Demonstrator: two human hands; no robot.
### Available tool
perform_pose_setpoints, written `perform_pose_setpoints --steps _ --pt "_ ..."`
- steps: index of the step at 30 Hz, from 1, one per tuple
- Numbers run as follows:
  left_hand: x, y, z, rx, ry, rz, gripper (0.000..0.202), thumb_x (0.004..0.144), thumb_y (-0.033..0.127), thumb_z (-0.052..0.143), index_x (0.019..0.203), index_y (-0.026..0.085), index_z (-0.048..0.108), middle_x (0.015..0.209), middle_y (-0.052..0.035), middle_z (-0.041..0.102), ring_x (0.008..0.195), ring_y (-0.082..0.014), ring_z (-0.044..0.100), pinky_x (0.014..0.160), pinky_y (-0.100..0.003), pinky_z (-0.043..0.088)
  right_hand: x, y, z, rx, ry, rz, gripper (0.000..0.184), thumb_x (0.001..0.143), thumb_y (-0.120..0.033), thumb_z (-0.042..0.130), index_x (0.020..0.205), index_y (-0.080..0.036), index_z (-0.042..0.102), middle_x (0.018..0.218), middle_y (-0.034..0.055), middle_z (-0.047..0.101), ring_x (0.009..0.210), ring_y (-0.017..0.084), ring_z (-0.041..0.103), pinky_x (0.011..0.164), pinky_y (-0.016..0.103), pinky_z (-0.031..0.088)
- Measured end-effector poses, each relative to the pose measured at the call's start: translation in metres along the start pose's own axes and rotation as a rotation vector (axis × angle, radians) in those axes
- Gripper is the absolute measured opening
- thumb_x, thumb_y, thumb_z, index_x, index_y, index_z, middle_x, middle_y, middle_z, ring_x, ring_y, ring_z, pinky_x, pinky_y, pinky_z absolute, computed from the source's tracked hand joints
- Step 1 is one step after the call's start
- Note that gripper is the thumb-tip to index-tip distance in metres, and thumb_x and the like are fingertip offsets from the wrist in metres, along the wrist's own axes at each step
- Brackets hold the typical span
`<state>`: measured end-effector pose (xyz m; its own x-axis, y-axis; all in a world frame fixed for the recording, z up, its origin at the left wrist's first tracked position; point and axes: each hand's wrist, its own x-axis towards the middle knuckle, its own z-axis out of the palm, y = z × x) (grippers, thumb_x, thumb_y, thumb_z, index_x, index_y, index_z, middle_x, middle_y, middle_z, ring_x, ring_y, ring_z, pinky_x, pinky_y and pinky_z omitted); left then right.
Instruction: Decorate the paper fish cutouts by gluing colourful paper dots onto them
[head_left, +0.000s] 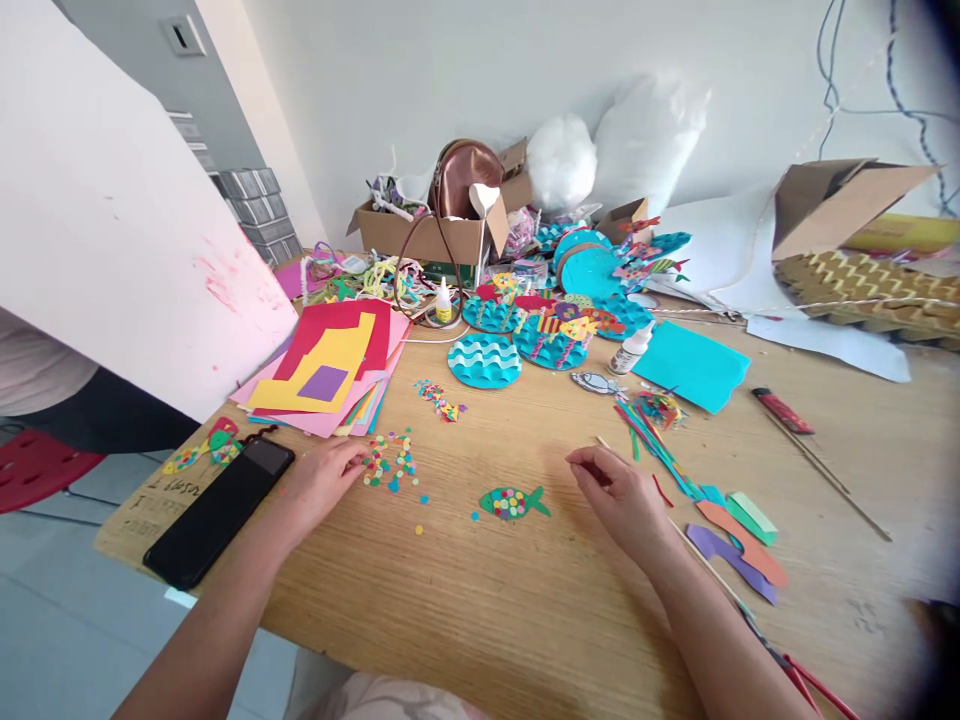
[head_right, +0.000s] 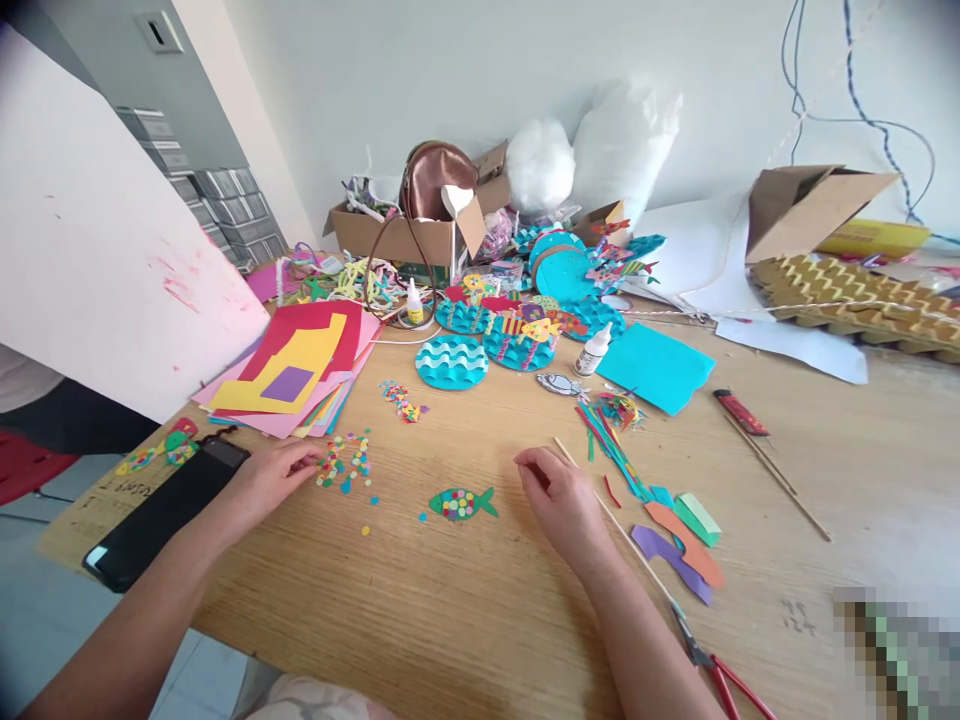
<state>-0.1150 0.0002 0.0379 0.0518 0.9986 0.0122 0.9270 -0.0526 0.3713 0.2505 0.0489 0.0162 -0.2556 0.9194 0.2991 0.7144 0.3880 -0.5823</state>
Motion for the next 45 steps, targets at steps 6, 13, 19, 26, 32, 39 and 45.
perform_pose_setpoints --steps 6,13,19,26,32,39,45 --pt "0.006 0.003 0.009 0.037 0.001 0.136 0.017 0.075 0.013 0.05 0.087 0.016 0.061 0.093 -0.0077 0.064 0.088 -0.0195 0.058 0.079 -0.031 0.045 0.0 -0.001 -0.001 -0.005 0.014 0.009 0.014 0.08 -0.025 0.044 0.076 -0.021 0.057 0.071 0.0032 0.062 0.064 0.016 0.055 0.054 0.025 0.04" --pt "0.015 -0.002 -0.004 -0.009 0.025 0.058 0.015 0.077 0.021 0.047 0.081 0.017 0.061 0.082 -0.0055 0.064 0.075 -0.0173 0.06 0.067 -0.027 0.047 0.0 -0.002 -0.003 -0.006 0.003 0.004 0.014 0.08 -0.024 0.043 0.076 -0.021 0.057 0.071 0.0031 0.063 0.064 0.016 0.055 0.054 0.026 0.04" --pt "0.017 -0.003 0.0 0.001 0.016 0.081 0.015 0.075 0.021 0.048 0.081 0.019 0.061 0.083 -0.0038 0.065 0.076 -0.017 0.06 0.069 -0.027 0.048 0.001 -0.003 -0.003 0.02 0.002 0.012 0.015 0.08 -0.024 0.043 0.075 -0.021 0.058 0.071 0.0031 0.063 0.064 0.016 0.056 0.056 0.026 0.041" --pt "0.03 0.011 0.006 0.011 -0.021 0.161 0.02 0.077 0.022 0.046 0.087 0.018 0.062 0.088 -0.0055 0.065 0.079 -0.0172 0.06 0.07 -0.027 0.046 0.001 -0.004 -0.004 0.029 0.012 0.05 0.014 0.079 -0.022 0.043 0.076 -0.02 0.058 0.072 0.0031 0.063 0.066 0.015 0.057 0.056 0.025 0.041" --pt "0.045 0.007 -0.012 0.084 0.03 0.116 0.02 0.076 0.022 0.044 0.082 0.02 0.062 0.085 -0.004 0.067 0.077 -0.0171 0.061 0.07 -0.026 0.046 0.002 -0.004 -0.004 0.017 0.023 0.05 0.015 0.078 -0.022 0.043 0.076 -0.02 0.058 0.071 0.0026 0.063 0.064 0.015 0.056 0.054 0.024 0.04" --pt "0.045 -0.001 -0.024 0.104 0.024 0.079 0.022 0.077 0.021 0.043 0.083 0.019 0.064 0.086 -0.0047 0.068 0.078 -0.0181 0.062 0.07 -0.026 0.045 0.002 0.002 -0.002 -0.003 -0.004 0.0 0.015 0.08 -0.025 0.043 0.075 -0.021 0.056 0.069 0.002 0.062 0.062 0.015 0.056 0.055 0.025 0.04" --pt "0.042 -0.001 -0.015 0.109 -0.093 0.154 0.019 0.075 0.015 0.045 0.078 0.019 0.064 0.078 -0.0028 0.066 0.073 -0.0161 0.06 0.065 -0.024 0.043 0.002 0.005 0.0 -0.008 -0.013 -0.003 0.014 0.08 -0.025 0.044 0.077 -0.022 0.057 0.07 0.0016 0.062 0.062 0.015 0.056 0.054 0.025 0.04"
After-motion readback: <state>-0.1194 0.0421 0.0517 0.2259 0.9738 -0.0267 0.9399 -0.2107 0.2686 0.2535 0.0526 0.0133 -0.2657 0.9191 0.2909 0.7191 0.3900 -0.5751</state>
